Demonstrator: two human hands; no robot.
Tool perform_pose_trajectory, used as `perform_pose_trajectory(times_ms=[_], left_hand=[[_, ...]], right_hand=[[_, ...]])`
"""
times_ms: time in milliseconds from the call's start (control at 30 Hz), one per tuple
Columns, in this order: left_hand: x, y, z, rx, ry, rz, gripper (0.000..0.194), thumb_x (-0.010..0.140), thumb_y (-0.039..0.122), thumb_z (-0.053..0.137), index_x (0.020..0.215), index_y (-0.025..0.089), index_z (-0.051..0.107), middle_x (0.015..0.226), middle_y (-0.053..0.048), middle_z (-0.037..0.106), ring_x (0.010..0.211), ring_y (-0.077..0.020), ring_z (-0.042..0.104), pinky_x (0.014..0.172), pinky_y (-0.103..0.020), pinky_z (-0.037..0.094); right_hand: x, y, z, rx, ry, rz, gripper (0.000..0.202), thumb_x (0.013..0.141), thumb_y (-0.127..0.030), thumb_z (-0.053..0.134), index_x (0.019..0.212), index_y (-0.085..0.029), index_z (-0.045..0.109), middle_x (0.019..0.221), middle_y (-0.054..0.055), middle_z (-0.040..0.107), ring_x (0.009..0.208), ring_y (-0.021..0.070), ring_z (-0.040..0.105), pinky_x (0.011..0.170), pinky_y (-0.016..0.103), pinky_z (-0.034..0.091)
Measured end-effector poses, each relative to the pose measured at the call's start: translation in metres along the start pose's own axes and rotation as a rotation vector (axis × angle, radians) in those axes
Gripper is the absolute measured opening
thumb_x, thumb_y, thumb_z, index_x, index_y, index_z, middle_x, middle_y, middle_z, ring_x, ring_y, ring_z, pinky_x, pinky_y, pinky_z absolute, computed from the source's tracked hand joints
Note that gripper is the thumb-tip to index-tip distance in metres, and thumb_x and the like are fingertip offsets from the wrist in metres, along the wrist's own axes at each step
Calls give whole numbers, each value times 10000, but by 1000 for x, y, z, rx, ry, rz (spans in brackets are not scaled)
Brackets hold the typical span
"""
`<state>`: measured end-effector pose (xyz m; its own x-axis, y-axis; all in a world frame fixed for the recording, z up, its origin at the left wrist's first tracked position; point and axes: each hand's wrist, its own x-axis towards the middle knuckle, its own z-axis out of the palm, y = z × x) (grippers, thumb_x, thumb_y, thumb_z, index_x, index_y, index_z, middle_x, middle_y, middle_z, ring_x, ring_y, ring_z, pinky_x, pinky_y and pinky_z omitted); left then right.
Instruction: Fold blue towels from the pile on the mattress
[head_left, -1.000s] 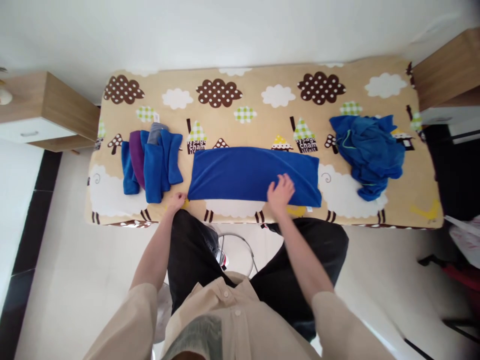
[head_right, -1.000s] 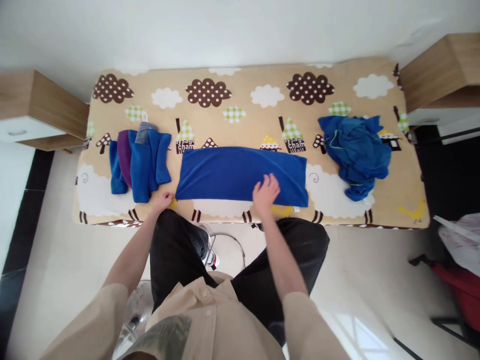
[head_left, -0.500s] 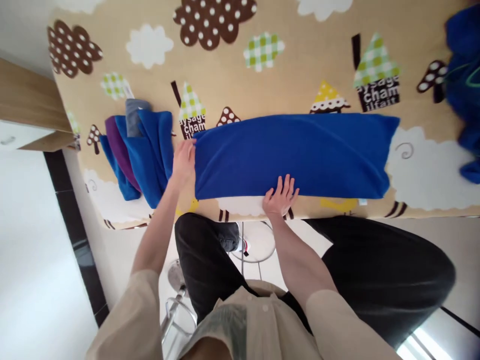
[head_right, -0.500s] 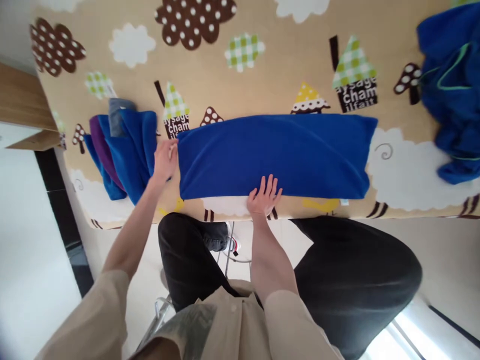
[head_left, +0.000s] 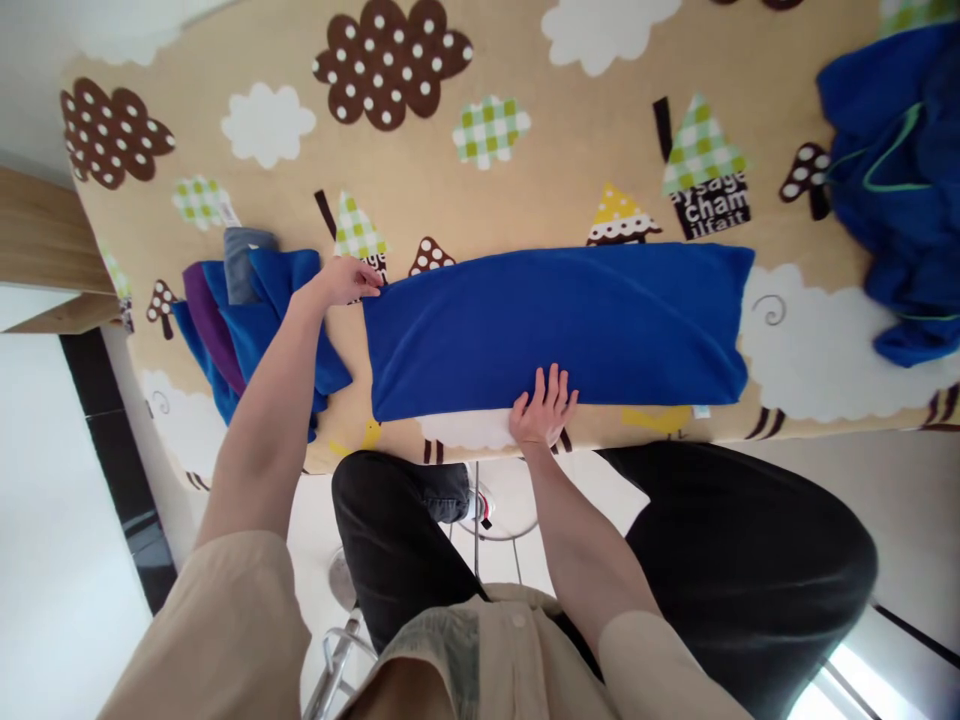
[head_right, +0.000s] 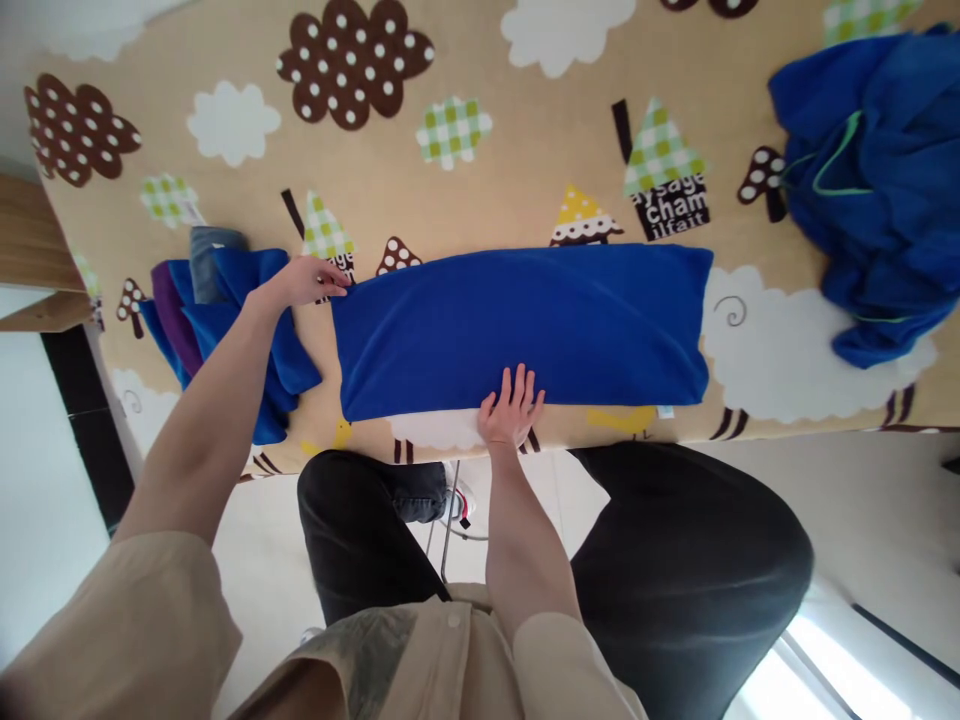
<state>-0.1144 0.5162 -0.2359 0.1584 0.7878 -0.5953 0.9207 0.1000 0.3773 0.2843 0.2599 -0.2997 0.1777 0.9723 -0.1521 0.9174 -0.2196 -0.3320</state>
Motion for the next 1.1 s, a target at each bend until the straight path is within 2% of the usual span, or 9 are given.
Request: perform_pose_trajectory(times_ms=[200, 400, 633, 700, 767, 833, 933, 1000, 1100], left_hand=[[7, -12, 5, 44, 21, -47, 316, 787, 432, 756, 989, 194, 805, 838, -44, 736, 935, -223, 686, 970, -339, 509], [6, -9, 6, 107, 246, -130, 237, 859, 294, 672, 1024, 158, 775, 1016, -96, 748, 1025, -247, 664, 1031, -382, 468], [-6, 9, 24, 5, 478, -200, 264, 912, 265, 623, 1125, 128, 697, 1176, -135, 697, 1142, -272, 629, 1087, -429, 446], [-18, 30, 44, -46, 614, -223, 369, 942, 293, 576, 1277, 147, 624, 1344, -158, 614, 1197, -282, 622, 1101, -445, 452], [-38, 64, 79, -81, 730, -217, 476, 979, 330, 511, 1429, 178, 512, 1502, -171, 491, 1330, -298, 555, 1149, -475, 425], [-61, 106, 128, -81, 740, -140, 526, 999, 359, 481, 1504, 214, 453, 1593, -156, 404, 1501, -299, 376, 1240, -497, 324], [-92, 163, 204, -135, 657, -30, 577, 1000, 345, 468, 1567, 262, 401, 1700, -100, 251, 1599, -300, 149, 1303, -553, 159], [-104, 184, 239, -188, 633, -19, 588, 1004, 335, 439, 1583, 240, 395, 1712, -94, 218, 1607, -305, 98, 1307, -580, 75], [-106, 189, 259, -206, 663, -39, 581, 1000, 317, 412, 1563, 181, 441, 1698, -109, 256, 1603, -293, 130, 1305, -570, 53]], right_hand=[[1, 0, -1, 29, -38, 15, 668, 913, -261, 413, 1569, -138, 418, 1668, 162, 311, 1582, 332, 191, 1241, 680, 148], [1, 1, 1, 18, -39, 8, 654, 929, -273, 404, 1569, -137, 424, 1679, 148, 292, 1590, 320, 169, 1256, 653, 135], [3, 0, -1, 31, -71, 29, 665, 926, -262, 421, 1581, -150, 408, 1675, 154, 301, 1586, 330, 176, 1246, 673, 131], [3, -1, -3, 32, -81, 31, 663, 931, -262, 415, 1585, -153, 403, 1677, 149, 297, 1586, 328, 175, 1249, 669, 123], [4, -2, -5, 24, -78, 23, 653, 940, -269, 409, 1582, -151, 407, 1679, 141, 297, 1587, 318, 176, 1258, 650, 115], [4, -3, -6, 8, -71, 12, 644, 946, -274, 408, 1578, -150, 415, 1679, 134, 300, 1586, 310, 182, 1263, 632, 115], [5, -2, -3, -19, -59, 3, 637, 950, -271, 413, 1578, -165, 421, 1675, 125, 313, 1581, 304, 200, 1261, 625, 128], [6, 0, 0, -28, -42, -7, 635, 949, -269, 420, 1577, -171, 425, 1670, 124, 326, 1577, 302, 212, 1257, 627, 139], [8, 2, 3, -26, -2, -26, 630, 946, -264, 435, 1568, -164, 437, 1665, 129, 338, 1576, 299, 218, 1256, 616, 157]])
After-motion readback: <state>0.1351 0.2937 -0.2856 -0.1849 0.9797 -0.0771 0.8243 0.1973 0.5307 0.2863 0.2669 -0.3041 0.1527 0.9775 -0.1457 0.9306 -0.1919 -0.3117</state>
